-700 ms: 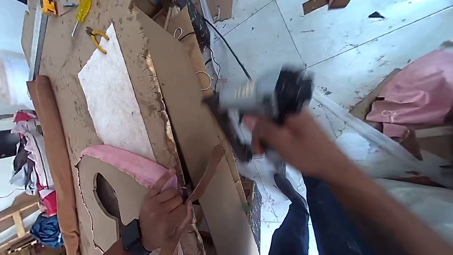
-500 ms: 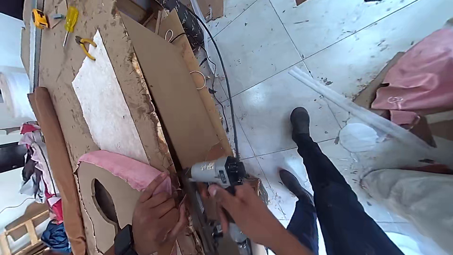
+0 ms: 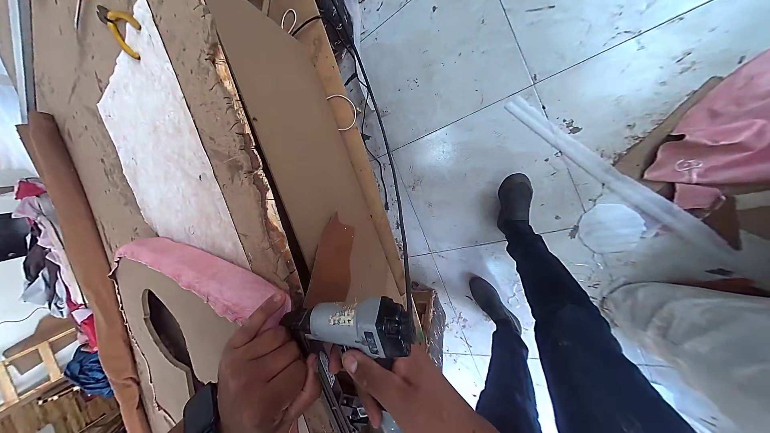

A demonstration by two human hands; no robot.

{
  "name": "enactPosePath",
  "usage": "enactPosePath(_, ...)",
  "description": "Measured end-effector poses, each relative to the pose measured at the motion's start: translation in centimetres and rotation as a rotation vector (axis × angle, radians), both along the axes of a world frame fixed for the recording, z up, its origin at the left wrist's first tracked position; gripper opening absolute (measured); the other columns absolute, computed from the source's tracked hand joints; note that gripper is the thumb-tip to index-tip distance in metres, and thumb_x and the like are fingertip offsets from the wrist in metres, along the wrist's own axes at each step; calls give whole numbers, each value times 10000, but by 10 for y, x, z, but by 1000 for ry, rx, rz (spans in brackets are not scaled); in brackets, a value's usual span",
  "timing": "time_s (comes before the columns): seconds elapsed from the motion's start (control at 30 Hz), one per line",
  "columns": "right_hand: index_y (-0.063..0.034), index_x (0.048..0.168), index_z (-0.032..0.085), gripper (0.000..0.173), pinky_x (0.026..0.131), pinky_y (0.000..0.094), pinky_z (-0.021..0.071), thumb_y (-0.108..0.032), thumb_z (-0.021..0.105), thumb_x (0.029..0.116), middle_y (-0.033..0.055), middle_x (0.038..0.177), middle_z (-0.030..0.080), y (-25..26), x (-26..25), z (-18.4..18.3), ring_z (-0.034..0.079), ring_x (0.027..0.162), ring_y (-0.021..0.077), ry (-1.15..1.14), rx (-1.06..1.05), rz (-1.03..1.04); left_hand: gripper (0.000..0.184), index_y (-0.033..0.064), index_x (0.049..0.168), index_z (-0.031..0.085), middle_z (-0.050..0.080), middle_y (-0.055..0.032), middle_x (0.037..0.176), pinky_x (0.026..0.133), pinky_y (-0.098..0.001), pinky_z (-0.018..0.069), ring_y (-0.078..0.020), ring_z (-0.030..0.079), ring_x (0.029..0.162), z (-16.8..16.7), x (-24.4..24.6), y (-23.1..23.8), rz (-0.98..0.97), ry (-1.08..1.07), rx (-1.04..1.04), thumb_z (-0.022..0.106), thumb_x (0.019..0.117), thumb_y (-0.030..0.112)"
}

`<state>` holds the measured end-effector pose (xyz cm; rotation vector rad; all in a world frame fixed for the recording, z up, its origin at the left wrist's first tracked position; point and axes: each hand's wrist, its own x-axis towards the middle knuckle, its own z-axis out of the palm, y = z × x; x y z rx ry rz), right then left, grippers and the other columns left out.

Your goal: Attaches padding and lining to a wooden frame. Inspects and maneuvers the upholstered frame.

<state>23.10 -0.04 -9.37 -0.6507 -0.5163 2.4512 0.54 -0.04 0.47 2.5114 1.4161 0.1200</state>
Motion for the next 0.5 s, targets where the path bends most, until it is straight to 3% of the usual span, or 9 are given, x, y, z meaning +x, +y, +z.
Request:
enactPosePath(0.13, -59, 1086, 686, 176, 466, 296, 549, -215, 616, 1044, 76, 824, 694, 0, -3, 4, 597, 513, 138, -24, 16, -8, 465, 163, 566, 415, 432, 22, 530, 1133, -484, 451, -137, 533, 579, 0, 0, -1, 12, -14, 3, 576, 989, 269)
enactPosePath(0.37, -95, 1041, 696, 183, 464, 312, 562, -272, 649, 1024, 26, 764, 680, 4, -4, 9, 609, 509, 133, -161, 91, 31, 460, 161, 574, 418, 434, 16, 535, 1125, -481, 458, -135, 533, 579, -1, -1, -1, 5, -37, 6, 577, 991, 274)
enactPosePath(0.5, -124, 1093, 693, 210, 471, 318, 575, -317, 649, 1022, 19, 740, 675, 17, 5, 12, 625, 511, 142, -179, 101, 83, 466, 160, 564, 416, 449, 14, 532, 1142, -475, 449, -136, 554, 587, 1, -1, 0, -13, -59, 0, 575, 989, 267)
